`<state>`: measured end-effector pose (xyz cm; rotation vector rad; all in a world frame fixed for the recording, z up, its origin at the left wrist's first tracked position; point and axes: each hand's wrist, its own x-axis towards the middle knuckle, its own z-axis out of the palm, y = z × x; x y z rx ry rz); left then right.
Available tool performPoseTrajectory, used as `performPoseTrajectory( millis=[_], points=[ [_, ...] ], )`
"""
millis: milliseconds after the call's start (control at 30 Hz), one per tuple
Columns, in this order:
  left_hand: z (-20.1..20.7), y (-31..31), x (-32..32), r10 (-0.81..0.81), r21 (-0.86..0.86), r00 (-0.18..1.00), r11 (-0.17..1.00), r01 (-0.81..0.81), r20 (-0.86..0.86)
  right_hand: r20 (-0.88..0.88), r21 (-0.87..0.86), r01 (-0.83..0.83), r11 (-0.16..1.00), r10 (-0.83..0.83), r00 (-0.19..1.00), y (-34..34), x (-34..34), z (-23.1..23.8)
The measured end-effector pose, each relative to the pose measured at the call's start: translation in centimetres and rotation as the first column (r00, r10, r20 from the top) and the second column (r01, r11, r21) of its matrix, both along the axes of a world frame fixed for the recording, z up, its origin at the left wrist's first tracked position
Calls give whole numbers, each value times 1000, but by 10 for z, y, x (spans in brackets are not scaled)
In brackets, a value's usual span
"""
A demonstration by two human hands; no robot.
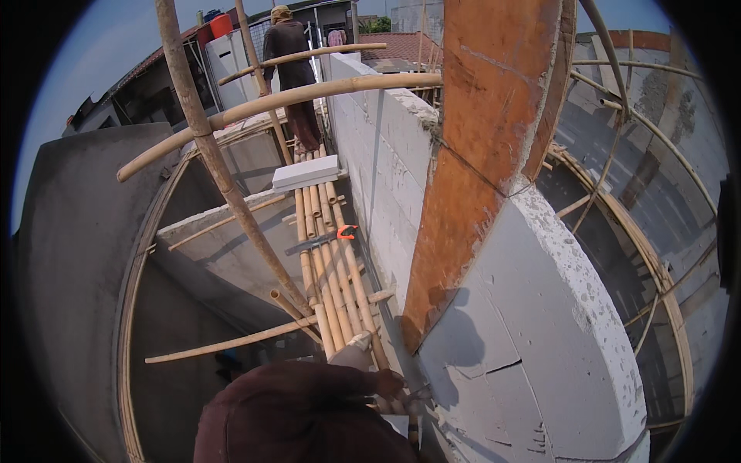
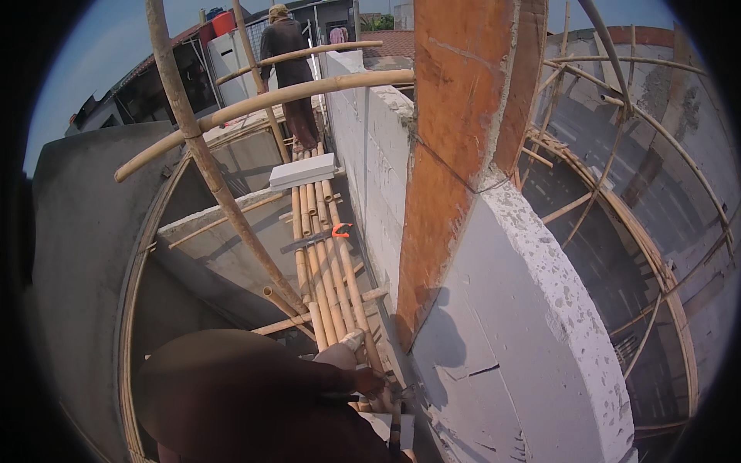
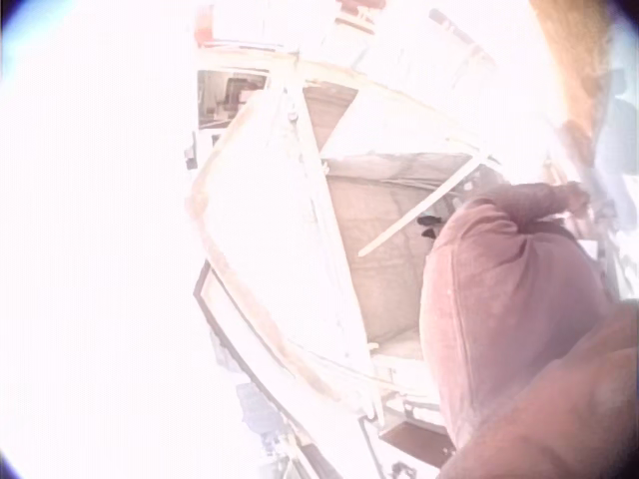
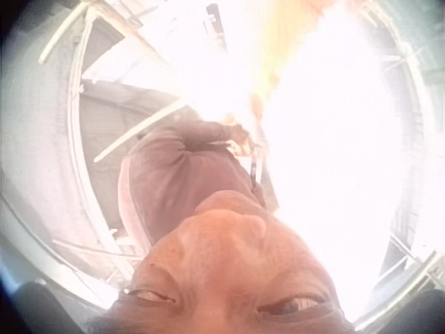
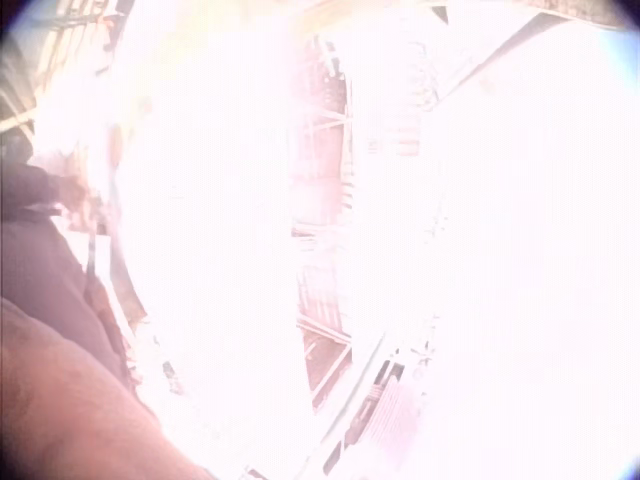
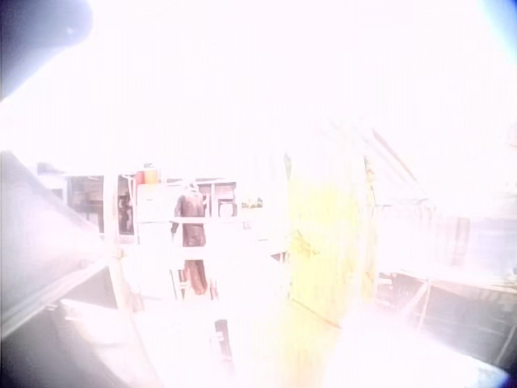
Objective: The person secures bamboo poles together using wire and an axe. They wrap wire around the intersection of two poles and use the back of an axe head to hammer a nail into the wood to reinforce the joint while balancing on the scaffold.
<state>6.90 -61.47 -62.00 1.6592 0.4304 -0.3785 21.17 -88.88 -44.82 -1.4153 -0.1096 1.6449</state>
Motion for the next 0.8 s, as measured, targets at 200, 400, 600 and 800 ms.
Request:
performPoseTrajectory(
  millis=[200,400,600,800],
  points=[
    [76,45,-39,620,-545,751,557,-626,-229,493,-37,-407,913,371,787,75,-10,31],
    [90,116,-62,781,-707,524,155,-690,-340,701,-115,-472,874,408,585,199,-25,9],
    [118,212,-74,767,-678,522,159,-718,-372,779,-102,-463,880,360,513,370,-52,35],
    [154,302,-92,799,-745,483,67,-663,-358,862,60,-558,828,238,447,490,-70,14]
  ],
)
